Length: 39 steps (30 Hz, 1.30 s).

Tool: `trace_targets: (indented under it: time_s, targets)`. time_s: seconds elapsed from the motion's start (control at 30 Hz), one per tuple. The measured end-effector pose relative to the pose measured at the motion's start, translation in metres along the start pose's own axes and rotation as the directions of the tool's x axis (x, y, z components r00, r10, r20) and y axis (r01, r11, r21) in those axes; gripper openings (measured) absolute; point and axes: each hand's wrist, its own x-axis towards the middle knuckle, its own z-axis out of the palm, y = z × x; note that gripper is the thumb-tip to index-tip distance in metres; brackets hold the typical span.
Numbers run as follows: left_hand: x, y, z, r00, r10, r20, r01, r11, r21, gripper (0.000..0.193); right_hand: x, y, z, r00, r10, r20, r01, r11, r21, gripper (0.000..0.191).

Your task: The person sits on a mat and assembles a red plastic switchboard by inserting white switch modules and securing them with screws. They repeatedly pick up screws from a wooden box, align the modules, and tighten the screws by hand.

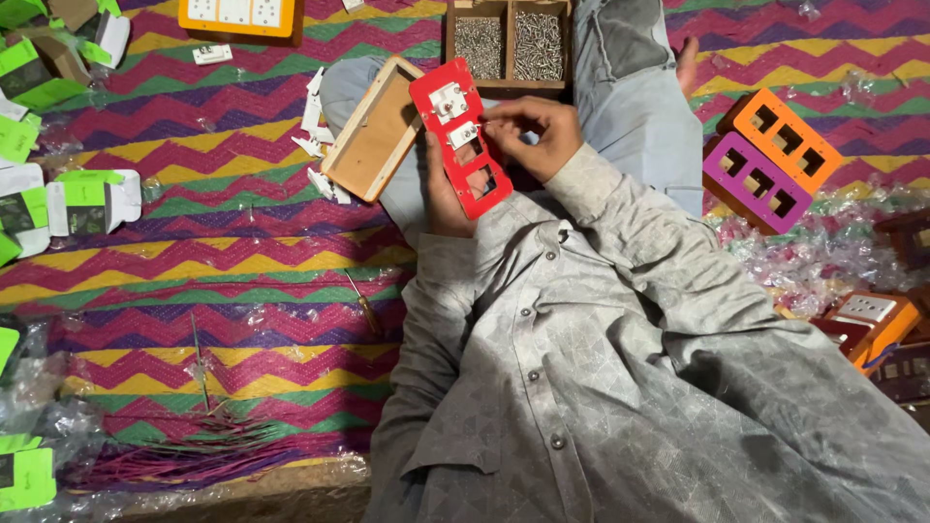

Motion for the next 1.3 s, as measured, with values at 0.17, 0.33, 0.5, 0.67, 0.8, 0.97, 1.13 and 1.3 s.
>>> trace_targets:
  time_s: [0.17, 0.33, 0.5, 0.67, 0.8, 0.97, 1.13, 1.3]
  targets:
    - [0.002, -0.005, -0.013, 0.998, -0.041, -0.051, 0.043, 0.998, 0.036, 0.069, 0.001, -0.005, 0.000, 0.981, -0.184, 0.054, 0.191, 0.960, -0.204, 0.017]
    - [0.007, -0.015, -0.036, 0.999, 0.043, 0.002, -0.042, 0.988, -0.147, 0.052, 0.003, -0.008, 0.002, 0.971, -0.239, 0.030, 0.239, 0.940, -0.242, 0.016]
    - [0.006, -0.009, -0.023, 0.999, 0.017, -0.039, -0.021, 0.993, -0.116, 0.049, 0.002, -0.009, 0.003, 0.976, -0.218, 0.029, 0.218, 0.944, -0.246, 0.016]
    - [0.004, -0.006, -0.011, 0.981, 0.049, -0.187, -0.055, 0.998, -0.024, 0.054, 0.002, -0.009, 0.005, 0.973, -0.232, 0.014, 0.227, 0.935, -0.272, 0.017]
    - [0.005, -0.010, -0.022, 0.988, 0.125, 0.092, -0.100, 0.967, -0.234, 0.048, 0.001, -0.010, 0.007, 0.967, -0.254, 0.012, 0.246, 0.919, -0.308, 0.016]
    - [0.003, -0.008, -0.013, 0.994, 0.075, -0.083, -0.081, 0.994, -0.074, 0.059, 0.001, -0.011, 0.007, 0.960, -0.279, 0.007, 0.265, 0.903, -0.338, 0.016]
    - [0.001, 0.000, 0.009, 0.991, 0.081, -0.107, -0.090, 0.993, -0.082, 0.061, 0.002, -0.011, 0.007, 0.953, -0.301, -0.008, 0.279, 0.894, -0.351, 0.014]
    - [0.000, -0.002, 0.008, 0.988, 0.105, -0.111, -0.112, 0.992, -0.062, 0.061, 0.002, -0.011, 0.007, 0.956, -0.293, -0.014, 0.270, 0.898, -0.348, 0.014]
